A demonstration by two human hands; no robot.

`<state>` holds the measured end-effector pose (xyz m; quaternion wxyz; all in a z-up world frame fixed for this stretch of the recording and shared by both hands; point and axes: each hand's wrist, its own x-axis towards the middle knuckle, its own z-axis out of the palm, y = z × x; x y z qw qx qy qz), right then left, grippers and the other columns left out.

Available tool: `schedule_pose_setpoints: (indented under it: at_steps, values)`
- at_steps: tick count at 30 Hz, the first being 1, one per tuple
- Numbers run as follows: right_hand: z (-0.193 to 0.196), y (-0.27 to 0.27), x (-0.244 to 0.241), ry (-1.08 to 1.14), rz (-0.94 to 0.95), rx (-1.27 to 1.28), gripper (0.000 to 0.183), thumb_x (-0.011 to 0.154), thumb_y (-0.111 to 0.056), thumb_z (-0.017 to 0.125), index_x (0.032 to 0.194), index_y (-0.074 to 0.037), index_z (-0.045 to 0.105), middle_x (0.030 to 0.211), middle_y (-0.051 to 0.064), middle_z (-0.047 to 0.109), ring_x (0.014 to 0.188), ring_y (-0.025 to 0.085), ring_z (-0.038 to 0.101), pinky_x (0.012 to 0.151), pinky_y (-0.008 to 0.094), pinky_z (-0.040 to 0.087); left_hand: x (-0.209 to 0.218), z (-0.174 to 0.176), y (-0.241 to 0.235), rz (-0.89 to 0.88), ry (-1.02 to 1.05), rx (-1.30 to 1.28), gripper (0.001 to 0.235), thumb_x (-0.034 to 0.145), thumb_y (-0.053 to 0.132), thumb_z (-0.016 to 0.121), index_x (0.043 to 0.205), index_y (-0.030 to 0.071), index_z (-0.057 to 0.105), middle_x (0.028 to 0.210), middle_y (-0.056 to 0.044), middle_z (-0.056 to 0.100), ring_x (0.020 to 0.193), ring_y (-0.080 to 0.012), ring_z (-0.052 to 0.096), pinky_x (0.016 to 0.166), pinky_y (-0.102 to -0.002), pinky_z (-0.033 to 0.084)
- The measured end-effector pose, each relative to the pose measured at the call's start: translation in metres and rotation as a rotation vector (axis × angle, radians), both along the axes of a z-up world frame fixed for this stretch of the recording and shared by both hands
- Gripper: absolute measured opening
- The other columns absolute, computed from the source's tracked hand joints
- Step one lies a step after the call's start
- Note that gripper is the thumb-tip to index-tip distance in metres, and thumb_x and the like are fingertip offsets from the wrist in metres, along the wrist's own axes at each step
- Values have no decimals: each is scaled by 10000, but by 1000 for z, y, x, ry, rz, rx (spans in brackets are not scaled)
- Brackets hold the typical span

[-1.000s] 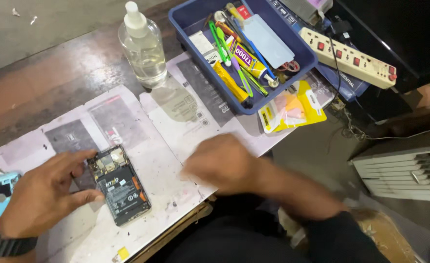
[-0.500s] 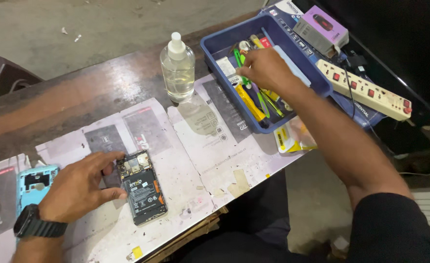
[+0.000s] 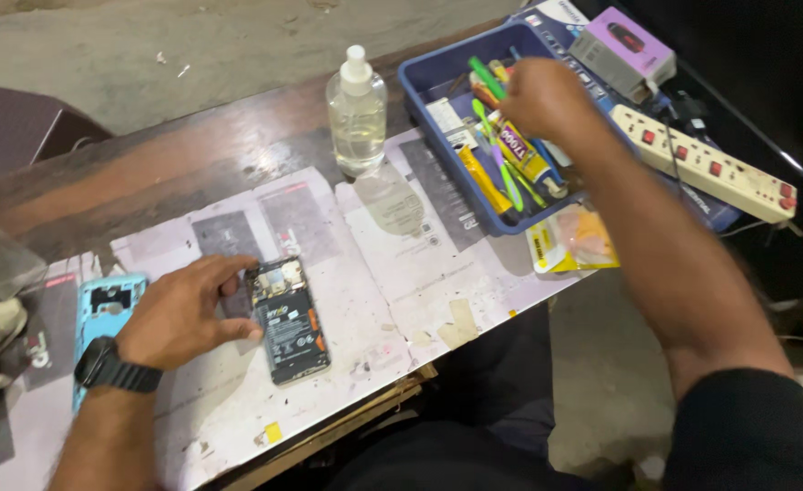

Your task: The person uses a prying tool to separate the back cover from a smartphone, then uses a screwdriver to remove screws from the internal frame. The back cover is set aside, and the phone remains open with the battery and motherboard exposed.

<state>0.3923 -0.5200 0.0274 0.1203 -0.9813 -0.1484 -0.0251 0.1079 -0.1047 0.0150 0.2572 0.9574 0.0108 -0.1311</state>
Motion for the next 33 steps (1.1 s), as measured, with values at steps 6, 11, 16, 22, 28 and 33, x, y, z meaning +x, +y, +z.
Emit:
schedule_pose_setpoints:
  at_steps: [6, 11, 16, 22, 28, 33]
  values:
    - [7, -14, -89, 272, 213, 676, 295, 921, -14, 639, 1214, -15, 604, 957, 84, 709, 825, 149, 690, 751, 332, 572, 3, 2, -4, -19, -20, 27, 944, 539, 407, 981, 1369, 184, 589, 907, -83, 693, 835, -250, 668, 745, -399, 554]
    - [-38, 32, -192, 167, 473, 656, 256, 929, -68, 637, 1165, -37, 545, 933, 126, 628, 828, 221, 633, 703, 380, 510, 11, 34, -43, 95, -259, -91, 723, 667, 333, 892, 1286, 56, 641, 867, -119, 680, 740, -245, 654, 652, -380, 537]
    - [-76, 51, -196, 102, 481, 791, 308, 969, -118, 619, 1245, -22, 522, 897, 129, 650, 801, 222, 644, 713, 353, 503, -52, 41, -125, -430, -52, -399, 405, 770, 283, 822, 1093, 76, 693, 866, -73, 715, 713, -252, 709, 626, -363, 564]
    - [-93, 48, -183, 264, 500, 963, 285, 1043, -128, 593, 1301, -35, 516, 825, 25, 657, 724, 114, 629, 659, 281, 502, -143, -106, -170, -321, 400, -581, 284, 971, 345, 576, 1061, 84, 642, 973, -103, 677, 936, -278, 661, 851, -394, 518]
    - [-92, 48, -183, 432, 501, 1058, 254, 1100, -118, 556, 1336, -46, 495, 862, 4, 618, 663, 69, 513, 598, 251, 419, -172, -319, -160, 21, 526, -725, 425, 1040, 458, 479, 1062, 58, 623, 1031, -122, 627, 1018, -288, 594, 937, -408, 476]
    - [-95, 42, -184, 249, 594, 895, 206, 1129, -104, 563, 1297, -8, 493, 868, 6, 632, 751, 71, 611, 666, 228, 492, -147, -360, -126, 269, 599, -478, 427, 1043, 458, 486, 1095, 56, 620, 1066, -126, 630, 1042, -283, 593, 949, -402, 472]
